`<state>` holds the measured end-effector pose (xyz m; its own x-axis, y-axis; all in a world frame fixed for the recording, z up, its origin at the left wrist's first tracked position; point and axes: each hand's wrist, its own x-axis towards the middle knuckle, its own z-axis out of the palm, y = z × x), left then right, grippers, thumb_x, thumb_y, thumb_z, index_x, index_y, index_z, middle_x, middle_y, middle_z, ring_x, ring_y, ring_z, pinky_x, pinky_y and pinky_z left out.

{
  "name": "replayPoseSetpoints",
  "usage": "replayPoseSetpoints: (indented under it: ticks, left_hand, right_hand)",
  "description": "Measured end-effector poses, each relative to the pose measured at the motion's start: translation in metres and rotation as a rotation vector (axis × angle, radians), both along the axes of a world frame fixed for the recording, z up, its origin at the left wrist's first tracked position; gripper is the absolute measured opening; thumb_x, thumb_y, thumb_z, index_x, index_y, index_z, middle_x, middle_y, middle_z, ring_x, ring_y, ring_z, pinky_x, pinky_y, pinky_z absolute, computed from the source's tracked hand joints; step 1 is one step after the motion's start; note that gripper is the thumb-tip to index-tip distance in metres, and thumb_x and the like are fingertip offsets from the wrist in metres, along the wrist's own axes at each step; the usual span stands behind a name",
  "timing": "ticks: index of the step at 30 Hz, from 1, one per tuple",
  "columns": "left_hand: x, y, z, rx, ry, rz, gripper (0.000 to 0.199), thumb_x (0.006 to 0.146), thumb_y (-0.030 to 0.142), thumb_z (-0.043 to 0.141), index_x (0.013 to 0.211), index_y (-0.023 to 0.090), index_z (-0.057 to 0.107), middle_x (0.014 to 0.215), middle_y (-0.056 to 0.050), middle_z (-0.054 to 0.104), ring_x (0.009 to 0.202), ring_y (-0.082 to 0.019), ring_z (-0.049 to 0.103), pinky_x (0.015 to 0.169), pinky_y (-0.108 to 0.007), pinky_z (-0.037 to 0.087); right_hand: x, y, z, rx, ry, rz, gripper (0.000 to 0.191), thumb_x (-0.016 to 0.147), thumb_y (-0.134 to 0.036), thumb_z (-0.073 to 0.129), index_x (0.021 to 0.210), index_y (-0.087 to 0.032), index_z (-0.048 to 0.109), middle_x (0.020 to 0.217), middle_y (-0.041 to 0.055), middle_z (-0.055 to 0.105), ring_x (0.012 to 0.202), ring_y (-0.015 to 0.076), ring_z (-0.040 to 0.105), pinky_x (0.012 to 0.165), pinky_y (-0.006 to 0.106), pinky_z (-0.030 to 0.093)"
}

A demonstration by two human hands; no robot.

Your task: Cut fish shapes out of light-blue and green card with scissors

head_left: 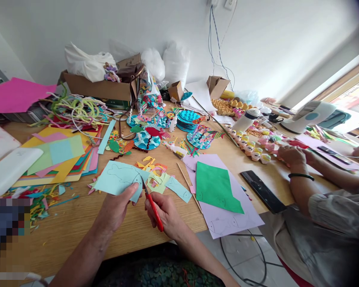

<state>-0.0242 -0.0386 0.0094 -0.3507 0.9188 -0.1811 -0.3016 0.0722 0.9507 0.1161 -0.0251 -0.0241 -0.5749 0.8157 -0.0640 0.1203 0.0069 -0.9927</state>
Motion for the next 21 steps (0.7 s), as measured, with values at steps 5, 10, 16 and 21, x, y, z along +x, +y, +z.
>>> replayPoseSetpoints:
  ticks: [5, 10, 16, 21]
  left_hand:
    - [0.0004, -0.0001, -0.0007, 0.029, 0.003, -0.015, 0.019, 0.057, 0.035, 0.075, 0.060, 0.023, 0.061, 0.054, 0.002, 0.056, 0.050, -0.016, 0.050, 0.040, -0.026, 0.036]
    - [0.0001, -0.0007, -0.0043, 0.065, -0.005, -0.019, 0.018, 0.062, 0.035, 0.074, 0.062, 0.022, 0.062, 0.049, 0.004, 0.054, 0.048, -0.015, 0.048, 0.040, -0.025, 0.036]
    - [-0.0018, -0.0024, -0.0069, 0.080, 0.030, -0.057, 0.014, 0.068, 0.031, 0.070, 0.064, 0.022, 0.061, 0.055, 0.004, 0.057, 0.052, -0.014, 0.049, 0.043, -0.024, 0.038]
    - [-0.0009, -0.0028, -0.0046, 0.064, 0.032, -0.062, 0.014, 0.067, 0.031, 0.070, 0.065, 0.022, 0.060, 0.059, 0.004, 0.061, 0.052, -0.014, 0.049, 0.043, -0.024, 0.036]
  right_hand:
    - [0.0000, -0.0002, 0.0006, 0.012, -0.014, -0.008, 0.046, 0.087, -0.059, 0.045, 0.065, -0.020, 0.043, 0.054, -0.0040, 0.037, 0.050, 0.0091, 0.034, 0.046, 0.021, 0.028]
    - [-0.0006, -0.0003, -0.0011, 0.027, -0.003, 0.002, 0.045, 0.088, -0.057, 0.045, 0.065, -0.019, 0.043, 0.054, -0.0037, 0.039, 0.051, 0.0092, 0.035, 0.047, 0.021, 0.030]
    - [-0.0007, 0.0008, -0.0007, 0.054, -0.002, 0.011, 0.042, 0.089, -0.054, 0.043, 0.067, -0.019, 0.045, 0.055, -0.0035, 0.041, 0.052, 0.0094, 0.036, 0.048, 0.021, 0.030]
    - [-0.0002, 0.0011, -0.0007, 0.061, 0.020, 0.006, 0.040, 0.090, -0.051, 0.044, 0.067, -0.019, 0.044, 0.055, -0.0040, 0.039, 0.052, 0.0093, 0.034, 0.048, 0.021, 0.028]
